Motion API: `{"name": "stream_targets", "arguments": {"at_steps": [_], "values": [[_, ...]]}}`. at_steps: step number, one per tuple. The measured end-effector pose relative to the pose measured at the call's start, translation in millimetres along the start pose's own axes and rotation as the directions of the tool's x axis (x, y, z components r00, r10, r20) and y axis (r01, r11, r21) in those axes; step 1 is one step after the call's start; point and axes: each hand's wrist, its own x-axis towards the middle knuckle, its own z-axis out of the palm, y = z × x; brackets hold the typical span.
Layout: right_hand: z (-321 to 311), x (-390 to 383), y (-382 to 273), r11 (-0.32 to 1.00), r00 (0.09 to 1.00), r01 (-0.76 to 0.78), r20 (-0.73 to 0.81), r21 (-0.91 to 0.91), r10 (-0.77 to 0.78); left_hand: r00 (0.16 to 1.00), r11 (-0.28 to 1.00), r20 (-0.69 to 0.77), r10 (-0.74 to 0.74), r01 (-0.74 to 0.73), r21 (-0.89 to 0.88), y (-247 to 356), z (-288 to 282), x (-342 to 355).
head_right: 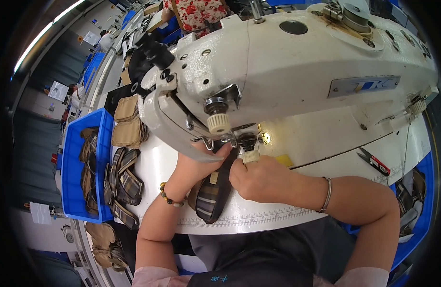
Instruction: The worker is using an industrial sewing machine to stitch together components of a leather or fabric item, likely part of a bag or accessory.
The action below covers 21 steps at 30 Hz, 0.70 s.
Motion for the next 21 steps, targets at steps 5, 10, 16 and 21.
{"name": "stream_targets", "arguments": {"at_steps": [5, 10, 16, 21], "values": [[-7, 2, 2, 0.997, 0.999, -0.027, 0.032, 0.067, 0.025, 0.999, 0.999, -0.044, 0.031, -0.032, -0.013, -5, 4, 0], [-10, 1, 4, 0.988, 0.994, -0.055, 0.104, 0.147, 0.04, 0.982, 0.99, -0.123, 0.143, -0.142, 0.021, -12, 13, 0], [-13, -1, 3, 0.986, 0.991, -0.103, 0.1, 0.131, 0.09, 0.996, 0.997, -0.065, 0.064, -0.066, -0.026, -13, 13, -1], [-22, 1, 7, 0.956, 0.98, -0.079, 0.196, 0.284, 0.023, 0.991, 0.988, -0.097, 0.095, -0.106, -0.108, -22, 17, 2]]}}
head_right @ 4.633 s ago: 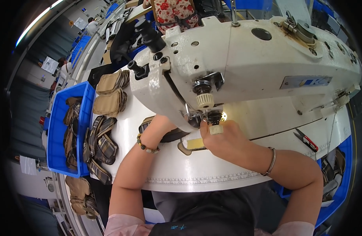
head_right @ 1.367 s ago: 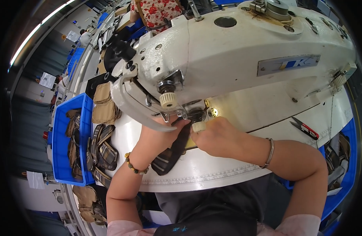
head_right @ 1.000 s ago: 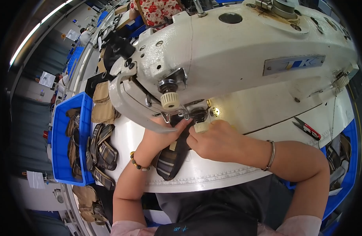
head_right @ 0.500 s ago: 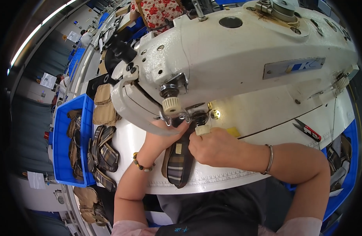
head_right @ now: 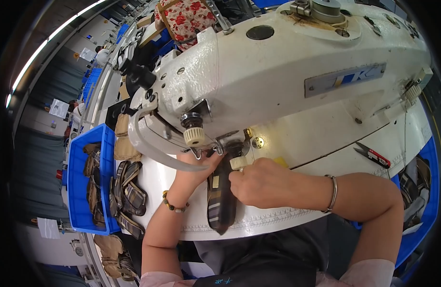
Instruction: The worker is using an industrial sewing machine to stitch together components of a leather or fabric item, likely part of a bag or accessory.
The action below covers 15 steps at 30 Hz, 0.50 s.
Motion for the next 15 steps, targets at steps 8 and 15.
{"name": "stream_targets", "arguments": {"at_steps": [8, 15], "values": [[-3, 0, -17, 0.986, 0.99, 0.144, -0.022, 0.083, -0.143, 0.998, 0.998, -0.023, -0.063, 0.063, 0.014, 4, 1, -4], [10, -4, -30, 0.963, 0.982, 0.124, -0.108, -0.238, -0.154, 0.981, 0.923, 0.051, 0.186, -0.193, 0.332, 38, -23, -24]]}}
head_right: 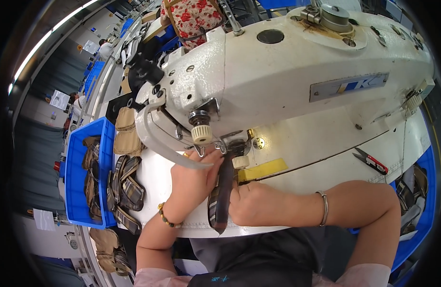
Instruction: The worker is using an industrial sewing machine to stitch together components of a leather or fabric item, likely part of a bag or accessory.
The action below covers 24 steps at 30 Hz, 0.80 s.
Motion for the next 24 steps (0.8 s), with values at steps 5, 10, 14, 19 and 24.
{"name": "stream_targets", "arguments": {"at_steps": [5, 10, 14, 19, 24], "values": [[3, 1, -4, 1.0, 1.0, 0.018, 0.013, 0.006, -0.018, 0.987, 0.997, 0.138, 0.083, -0.081, -0.019, 17, -2, -17], [0, 0, 2, 0.996, 0.997, 0.048, 0.055, 0.08, -0.052, 0.977, 0.998, 0.206, 0.053, -0.058, 0.015, 23, -4, -15], [-5, -2, 5, 0.992, 0.991, 0.058, 0.11, 0.115, -0.07, 0.985, 0.995, 0.142, 0.096, -0.098, 0.01, 17, 0, -14], [-2, 0, 15, 0.999, 0.998, 0.035, 0.056, 0.007, -0.035, 0.991, 0.998, 0.126, 0.054, -0.05, -0.032, 12, 2, -6], [1, -2, 17, 0.997, 0.997, 0.018, 0.073, 0.074, -0.024, 0.983, 0.997, 0.17, 0.065, -0.056, -0.062, 11, -3, -6]]}}
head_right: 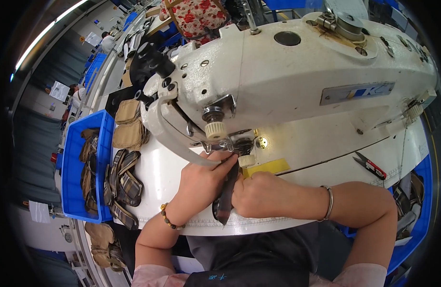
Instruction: The worker is using an industrial sewing machine to stitch together components of a leather or fabric item, likely part of a bag or accessory.
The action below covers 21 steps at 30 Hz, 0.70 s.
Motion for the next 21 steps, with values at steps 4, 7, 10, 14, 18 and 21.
{"name": "stream_targets", "arguments": {"at_steps": [4, 7, 10, 14, 18, 21], "values": [[-10, 2, 0, 0.999, 0.997, -0.034, 0.068, 0.002, 0.034, 0.999, 0.999, 0.012, 0.045, -0.045, 0.001, 4, -6, -9], [-5, 0, -4, 0.999, 0.999, -0.033, 0.012, -0.036, 0.034, 0.997, 1.0, 0.067, 0.025, -0.026, 0.012, 6, -12, -7], [-8, -3, -12, 0.995, 0.993, -0.057, 0.095, -0.084, 0.065, 0.995, 1.0, 0.101, 0.004, -0.004, -0.006, 8, -9, -6], [-11, 0, -16, 0.996, 0.994, -0.073, 0.083, -0.05, 0.077, 0.996, 1.0, 0.094, -0.003, 0.002, 0.012, 9, -6, -9], [-9, -1, -19, 0.983, 0.979, -0.13, 0.142, -0.127, 0.147, 0.999, 0.999, 0.032, 0.038, -0.039, 0.022, 3, 0, -7], [1, -1, -12, 0.979, 0.978, -0.173, 0.098, -0.111, 0.184, 0.998, 0.998, -0.022, 0.053, -0.053, 0.029, -5, 9, 0]]}}
